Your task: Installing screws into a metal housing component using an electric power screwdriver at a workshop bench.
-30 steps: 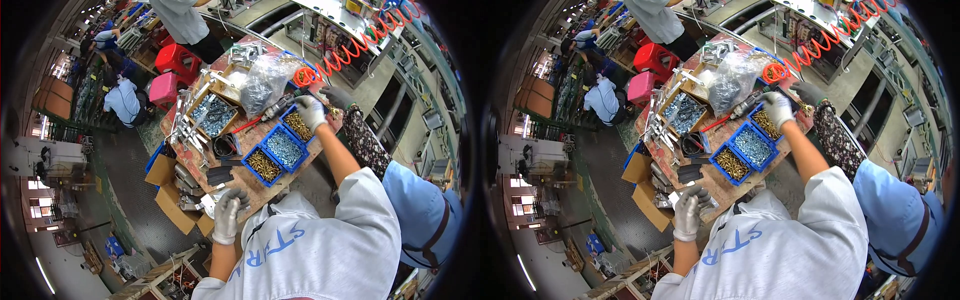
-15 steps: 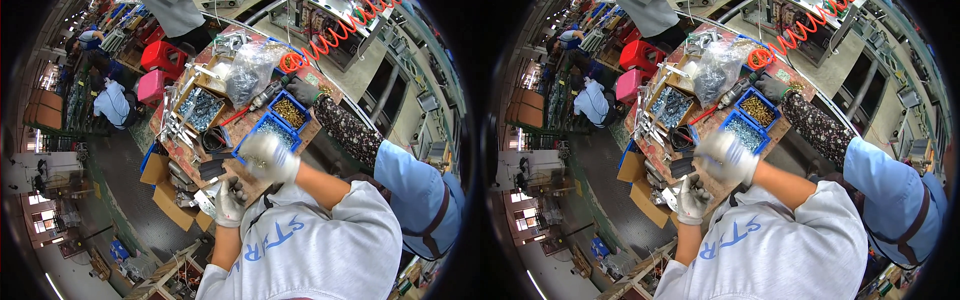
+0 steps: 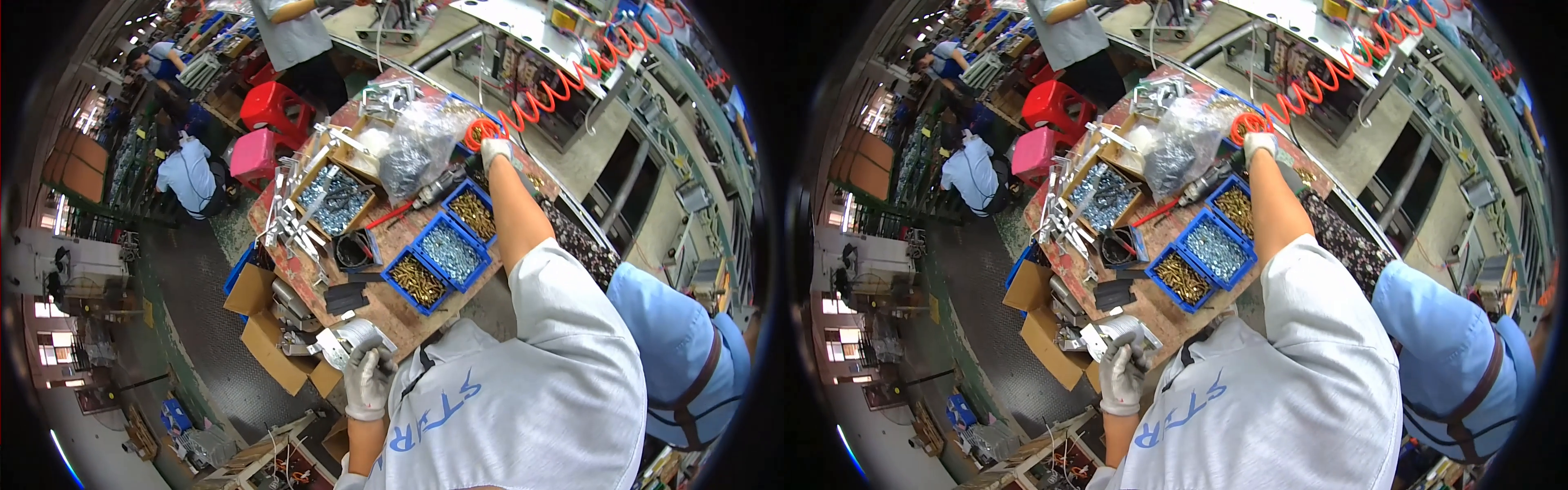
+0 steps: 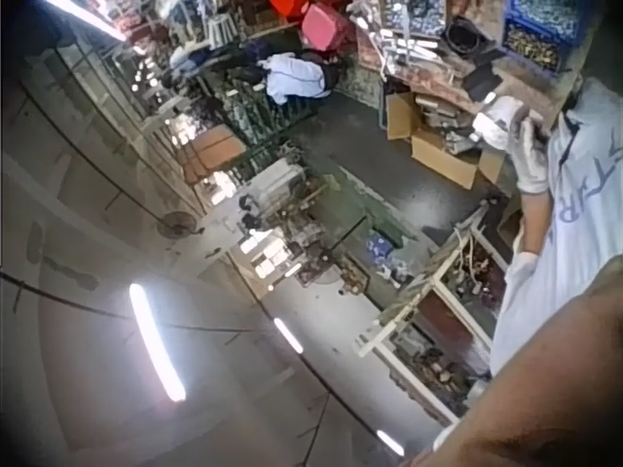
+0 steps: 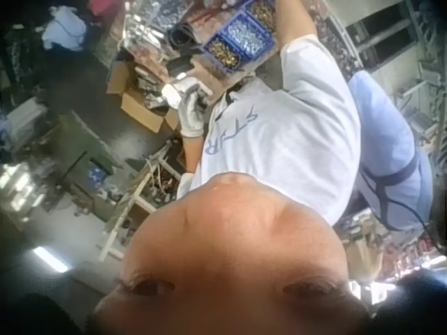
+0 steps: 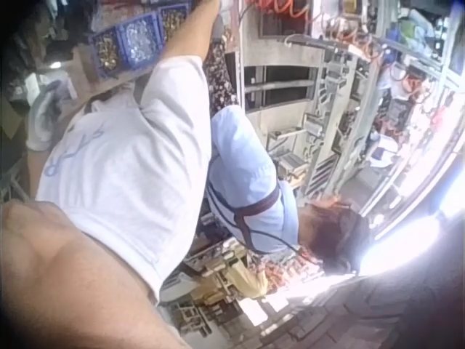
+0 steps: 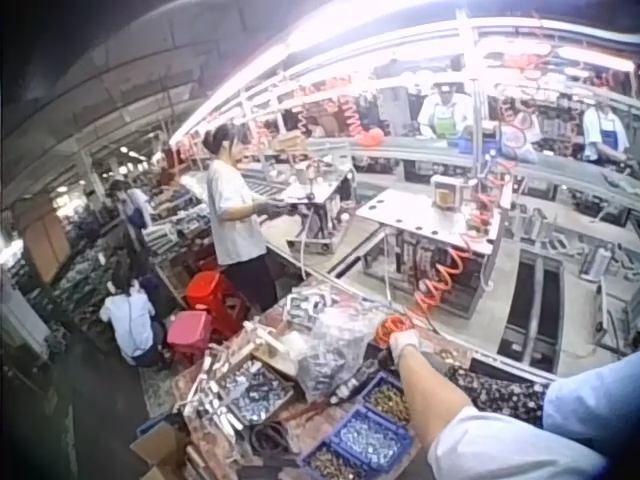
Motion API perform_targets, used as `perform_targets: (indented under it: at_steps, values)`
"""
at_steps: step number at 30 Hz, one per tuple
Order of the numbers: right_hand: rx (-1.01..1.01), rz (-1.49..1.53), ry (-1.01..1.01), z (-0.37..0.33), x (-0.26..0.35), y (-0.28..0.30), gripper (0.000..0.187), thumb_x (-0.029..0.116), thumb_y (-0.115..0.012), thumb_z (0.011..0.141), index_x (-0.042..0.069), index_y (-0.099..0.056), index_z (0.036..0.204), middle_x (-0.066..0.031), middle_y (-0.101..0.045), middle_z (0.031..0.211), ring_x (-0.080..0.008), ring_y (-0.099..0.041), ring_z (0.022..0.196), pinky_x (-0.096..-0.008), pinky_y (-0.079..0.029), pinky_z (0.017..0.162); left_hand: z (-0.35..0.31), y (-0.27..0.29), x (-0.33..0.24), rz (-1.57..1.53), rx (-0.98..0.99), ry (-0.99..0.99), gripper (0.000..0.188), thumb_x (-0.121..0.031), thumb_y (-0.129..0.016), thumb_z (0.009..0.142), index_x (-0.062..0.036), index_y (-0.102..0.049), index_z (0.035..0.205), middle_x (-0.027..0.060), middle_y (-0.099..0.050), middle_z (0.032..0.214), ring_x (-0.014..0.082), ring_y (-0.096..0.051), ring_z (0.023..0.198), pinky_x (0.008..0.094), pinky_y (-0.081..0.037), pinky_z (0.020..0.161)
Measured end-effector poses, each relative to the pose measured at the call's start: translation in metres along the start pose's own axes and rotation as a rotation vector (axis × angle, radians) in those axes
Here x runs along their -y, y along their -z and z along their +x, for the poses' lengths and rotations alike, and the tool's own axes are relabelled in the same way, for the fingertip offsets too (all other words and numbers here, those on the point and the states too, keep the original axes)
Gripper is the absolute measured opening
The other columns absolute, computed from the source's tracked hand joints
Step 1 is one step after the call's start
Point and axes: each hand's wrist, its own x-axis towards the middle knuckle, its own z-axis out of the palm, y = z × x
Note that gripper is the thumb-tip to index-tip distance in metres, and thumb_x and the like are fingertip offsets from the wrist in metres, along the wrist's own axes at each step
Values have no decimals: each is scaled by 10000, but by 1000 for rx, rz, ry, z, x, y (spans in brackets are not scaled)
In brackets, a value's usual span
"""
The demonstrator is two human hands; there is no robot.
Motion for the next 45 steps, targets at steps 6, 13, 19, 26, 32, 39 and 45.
perform_targets:
  at_steps: [6, 13, 19, 26, 32, 39, 45]
  values:
    - [-19, 607, -300, 55, -43, -37, 297, 230, -480, 881, 25, -647, 1017, -160, -655, 912, -278, -635, 813, -406, -511, 693, -5, -6, -11, 16, 101, 5, 207, -155, -560, 948, 45, -613, 953, -45, -321, 515, 62, -239, 424, 246, -207, 436]
    - [-259, 211, 150, 11, -5, -25, 321, 131, -386, 971, 39, -585, 1206, -163, -653, 981, -274, -651, 911, -381, -525, 816, -6, -10, -11, 90, 87, -41, 210, -169, -560, 950, 30, -614, 914, -34, -320, 493, 73, -253, 397, 249, -218, 401]
    - [-180, 1942, 393, -165, 81, 84, 220, 221, -452, 999, 68, -600, 1060, -19, -626, 867, -133, -611, 728, -283, -526, 670, -11, -6, -15, 99, 108, -63, 180, -106, -568, 929, 44, -661, 967, -29, -450, 537, 54, -349, 431, 233, -286, 441]
    - [-369, 1742, 575, -295, 65, 208, 311, 358, -571, 935, 115, -537, 1127, -28, -536, 919, -143, -511, 704, -331, -523, 662, -24, -55, -60, 1113, 17, -887, 473, -243, -800, 738, 71, -644, 1054, 21, -554, 612, 138, -519, 531, 282, -399, 502]
    - [89, 2184, 551, -374, 80, 219, 278, 365, -588, 946, 99, -534, 1004, -4, -491, 795, -92, -426, 611, -293, -492, 632, -24, -124, -78, 1630, 123, -1132, 663, -447, -807, 628, 17, -633, 1069, 116, -623, 674, 292, -634, 719, 411, -468, 678]
    - [135, 2115, 571, -416, 124, 206, 464, 445, -627, 886, 54, -534, 1118, -53, -571, 940, -156, -558, 774, -322, -481, 713, -35, -95, -91, 1251, 467, -813, 457, -217, -840, 618, -28, -635, 980, 100, -659, 697, 244, -664, 636, 389, -515, 711]
    - [1299, 2060, 1025, -430, 136, 142, 813, 19, -733, 725, 66, -334, 1432, -206, -553, 1213, -289, -627, 1036, -405, -517, 867, -42, -99, -89, 813, 583, -814, 658, -240, -801, 664, -7, -535, 1218, 159, -624, 1124, 314, -653, 950, 388, -540, 765]
